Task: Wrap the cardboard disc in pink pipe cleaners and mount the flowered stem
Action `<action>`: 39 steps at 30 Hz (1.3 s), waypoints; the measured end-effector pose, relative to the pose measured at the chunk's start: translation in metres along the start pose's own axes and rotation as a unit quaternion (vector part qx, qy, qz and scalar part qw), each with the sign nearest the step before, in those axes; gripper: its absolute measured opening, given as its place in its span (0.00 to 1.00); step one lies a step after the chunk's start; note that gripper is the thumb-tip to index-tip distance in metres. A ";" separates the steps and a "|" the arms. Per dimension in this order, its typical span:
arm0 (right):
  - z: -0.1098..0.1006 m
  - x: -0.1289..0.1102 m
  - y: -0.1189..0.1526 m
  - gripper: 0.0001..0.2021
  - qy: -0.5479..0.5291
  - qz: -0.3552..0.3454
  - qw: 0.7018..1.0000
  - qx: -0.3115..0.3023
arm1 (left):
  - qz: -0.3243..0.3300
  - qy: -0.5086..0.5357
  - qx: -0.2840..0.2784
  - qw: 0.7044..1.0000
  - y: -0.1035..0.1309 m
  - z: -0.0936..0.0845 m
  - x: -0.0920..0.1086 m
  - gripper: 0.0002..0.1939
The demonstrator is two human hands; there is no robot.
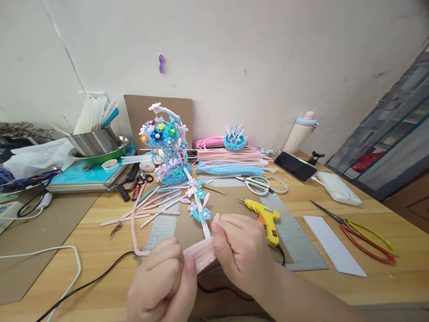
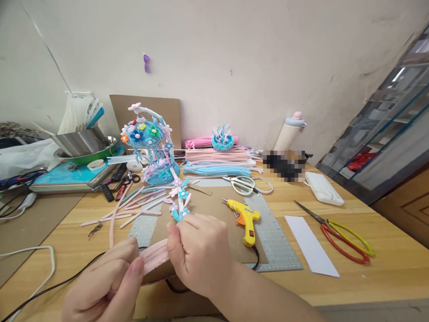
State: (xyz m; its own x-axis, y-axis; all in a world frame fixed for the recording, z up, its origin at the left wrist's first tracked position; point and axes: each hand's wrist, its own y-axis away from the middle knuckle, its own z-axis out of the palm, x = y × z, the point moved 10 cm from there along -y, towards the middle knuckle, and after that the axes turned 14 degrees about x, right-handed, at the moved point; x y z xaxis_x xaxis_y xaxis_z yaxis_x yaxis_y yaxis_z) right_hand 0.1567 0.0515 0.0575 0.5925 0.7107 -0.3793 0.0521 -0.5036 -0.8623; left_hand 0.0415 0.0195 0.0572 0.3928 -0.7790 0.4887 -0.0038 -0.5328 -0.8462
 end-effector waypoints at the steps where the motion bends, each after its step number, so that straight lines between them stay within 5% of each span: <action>1: 0.000 0.000 0.000 0.19 0.000 0.000 1.000 0.001 | -0.003 0.003 0.001 1.000 0.000 0.000 0.000 0.22; 39: 0.002 0.000 0.000 0.21 -0.033 -0.007 0.999 0.019 | -0.085 0.078 0.041 0.992 0.000 -0.008 -0.012 0.21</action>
State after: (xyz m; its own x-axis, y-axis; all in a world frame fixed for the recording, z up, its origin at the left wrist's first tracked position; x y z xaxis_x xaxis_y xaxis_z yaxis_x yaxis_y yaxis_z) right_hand 0.1552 0.0518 0.0568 0.5379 0.7485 -0.3878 0.0276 -0.4754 -0.8793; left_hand 0.0293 0.0264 0.0534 0.2348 -0.7250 0.6475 0.1286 -0.6371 -0.7600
